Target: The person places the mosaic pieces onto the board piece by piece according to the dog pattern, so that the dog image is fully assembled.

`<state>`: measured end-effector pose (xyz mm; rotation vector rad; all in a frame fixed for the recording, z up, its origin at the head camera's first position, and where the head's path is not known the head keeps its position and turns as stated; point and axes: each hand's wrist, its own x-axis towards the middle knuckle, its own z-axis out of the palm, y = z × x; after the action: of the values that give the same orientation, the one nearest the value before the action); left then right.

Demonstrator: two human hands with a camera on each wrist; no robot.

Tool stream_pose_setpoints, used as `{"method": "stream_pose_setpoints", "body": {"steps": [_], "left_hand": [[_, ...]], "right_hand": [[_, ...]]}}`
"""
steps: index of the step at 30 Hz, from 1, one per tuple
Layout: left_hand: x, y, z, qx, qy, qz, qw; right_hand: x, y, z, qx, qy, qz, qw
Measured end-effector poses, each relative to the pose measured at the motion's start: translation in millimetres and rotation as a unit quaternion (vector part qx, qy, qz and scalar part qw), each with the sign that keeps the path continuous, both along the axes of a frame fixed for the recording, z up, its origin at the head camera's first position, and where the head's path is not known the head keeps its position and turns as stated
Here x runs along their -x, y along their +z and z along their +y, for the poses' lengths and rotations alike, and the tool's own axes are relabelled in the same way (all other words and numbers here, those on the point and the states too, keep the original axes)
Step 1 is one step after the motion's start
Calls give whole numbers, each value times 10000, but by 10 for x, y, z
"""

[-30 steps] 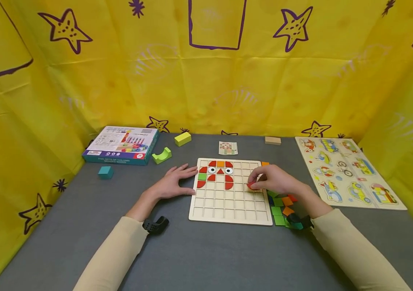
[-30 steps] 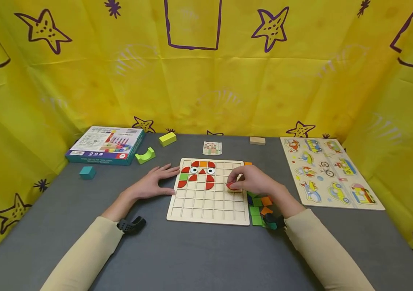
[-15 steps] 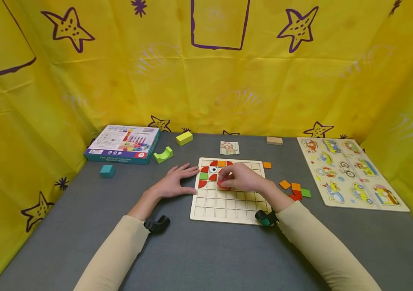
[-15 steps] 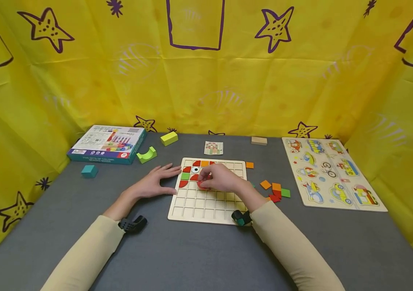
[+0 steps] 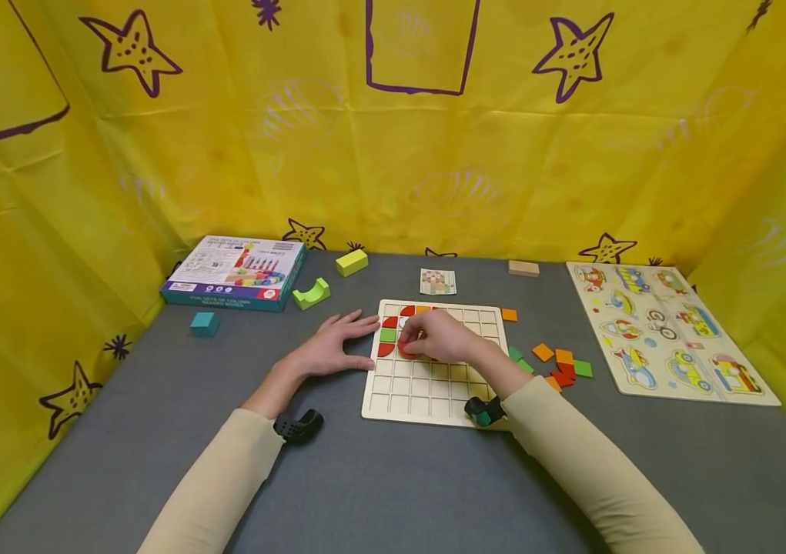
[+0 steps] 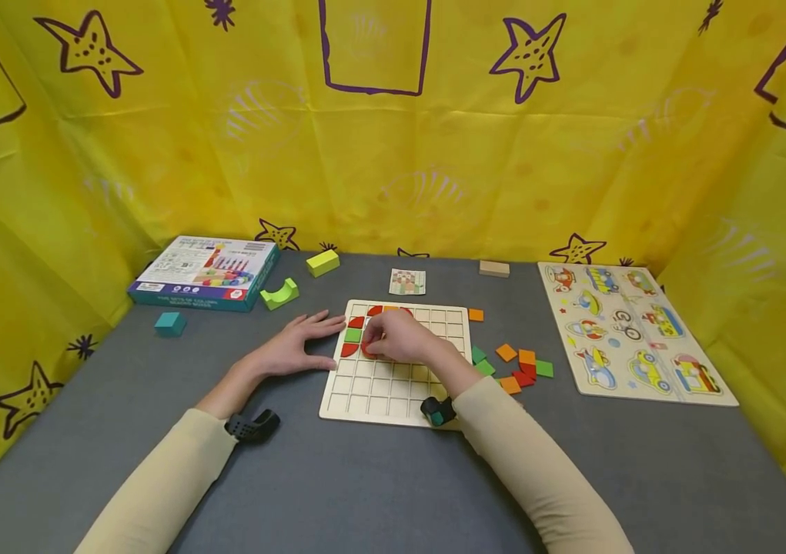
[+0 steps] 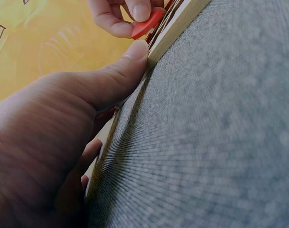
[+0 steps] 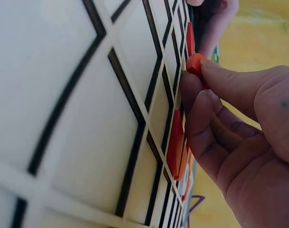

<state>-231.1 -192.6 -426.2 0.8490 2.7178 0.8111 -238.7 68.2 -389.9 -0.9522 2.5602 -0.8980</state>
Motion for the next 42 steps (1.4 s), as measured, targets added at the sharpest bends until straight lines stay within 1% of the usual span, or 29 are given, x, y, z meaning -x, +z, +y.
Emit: {"method": "stream_pose_setpoints", "body": {"steps": [9,13,18,21,25,29,35,38,42], "left_hand": [[-16,14,5,-15,26,23,10000],[-19,13,7,12,-18,42,10000],[-18,8,3,-60,-35,67,10000],[-13,3,3,-66,-57,82,9999],[-16,4,8,-57,-81,87,9999],[-19,7,17,-60,-82,99,9999],[-33,-8,6,-65,-90,142,9998],[-43,-27,-6,-71,-104,157,9998],[-44,-10,-8,-102,-146,220,9996]], "right_hand": [[-23,-23,-53,-140,-74,138,9998],[-35,-22,-54,-202,-118,221,9995],[-44,-18,-46,-99,43,328,9994],[-41,-21,-57,-178,99,378,9991],[-43,-28,-75,-338,-22,403,9986],[-45,-32,-58,-336,-74,390,9986],[-58,-15,99,-60,-268,185,9995],[-56,-4,226,0,-417,97,9991],[-44,46,458,65,-584,126,9982]]}}
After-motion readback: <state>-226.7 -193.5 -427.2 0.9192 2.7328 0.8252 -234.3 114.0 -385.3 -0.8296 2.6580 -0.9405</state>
